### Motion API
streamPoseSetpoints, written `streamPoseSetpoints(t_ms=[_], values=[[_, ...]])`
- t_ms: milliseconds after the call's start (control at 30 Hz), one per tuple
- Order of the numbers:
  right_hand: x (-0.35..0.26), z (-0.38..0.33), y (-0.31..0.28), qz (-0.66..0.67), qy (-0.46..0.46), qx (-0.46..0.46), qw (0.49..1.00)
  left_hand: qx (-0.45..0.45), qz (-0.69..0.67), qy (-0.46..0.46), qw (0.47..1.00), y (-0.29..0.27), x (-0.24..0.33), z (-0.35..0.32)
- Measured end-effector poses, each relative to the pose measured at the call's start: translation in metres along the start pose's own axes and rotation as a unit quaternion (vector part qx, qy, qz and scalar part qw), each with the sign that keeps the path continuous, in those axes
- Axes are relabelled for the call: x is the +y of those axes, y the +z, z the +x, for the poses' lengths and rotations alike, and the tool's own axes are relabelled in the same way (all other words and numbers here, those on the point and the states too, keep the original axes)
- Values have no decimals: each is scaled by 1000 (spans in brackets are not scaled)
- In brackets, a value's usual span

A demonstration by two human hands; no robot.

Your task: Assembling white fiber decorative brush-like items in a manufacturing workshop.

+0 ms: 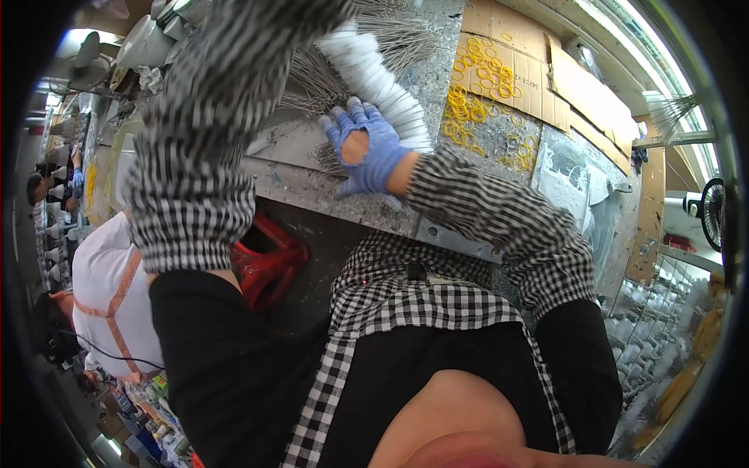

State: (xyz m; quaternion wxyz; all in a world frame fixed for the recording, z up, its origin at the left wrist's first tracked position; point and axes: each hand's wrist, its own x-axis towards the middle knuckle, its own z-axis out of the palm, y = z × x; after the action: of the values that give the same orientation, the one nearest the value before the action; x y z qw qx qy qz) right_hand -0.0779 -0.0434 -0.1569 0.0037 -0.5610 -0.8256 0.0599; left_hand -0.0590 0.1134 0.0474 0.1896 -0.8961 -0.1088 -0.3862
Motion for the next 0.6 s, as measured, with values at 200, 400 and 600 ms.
streamPoseSetpoints(t_ms=[200, 400, 600], values=[[-3, 12, 35, -16, -14, -112, 993, 8, -195, -116, 974, -68, 72, -169], [11, -42, 2, -7, -2, 31, 999, 148, -295, -414, 849, -87, 129, -273], [38, -148, -52, 336, 33, 281, 898, -42, -533, -291, 794, -80, 157, -205]])
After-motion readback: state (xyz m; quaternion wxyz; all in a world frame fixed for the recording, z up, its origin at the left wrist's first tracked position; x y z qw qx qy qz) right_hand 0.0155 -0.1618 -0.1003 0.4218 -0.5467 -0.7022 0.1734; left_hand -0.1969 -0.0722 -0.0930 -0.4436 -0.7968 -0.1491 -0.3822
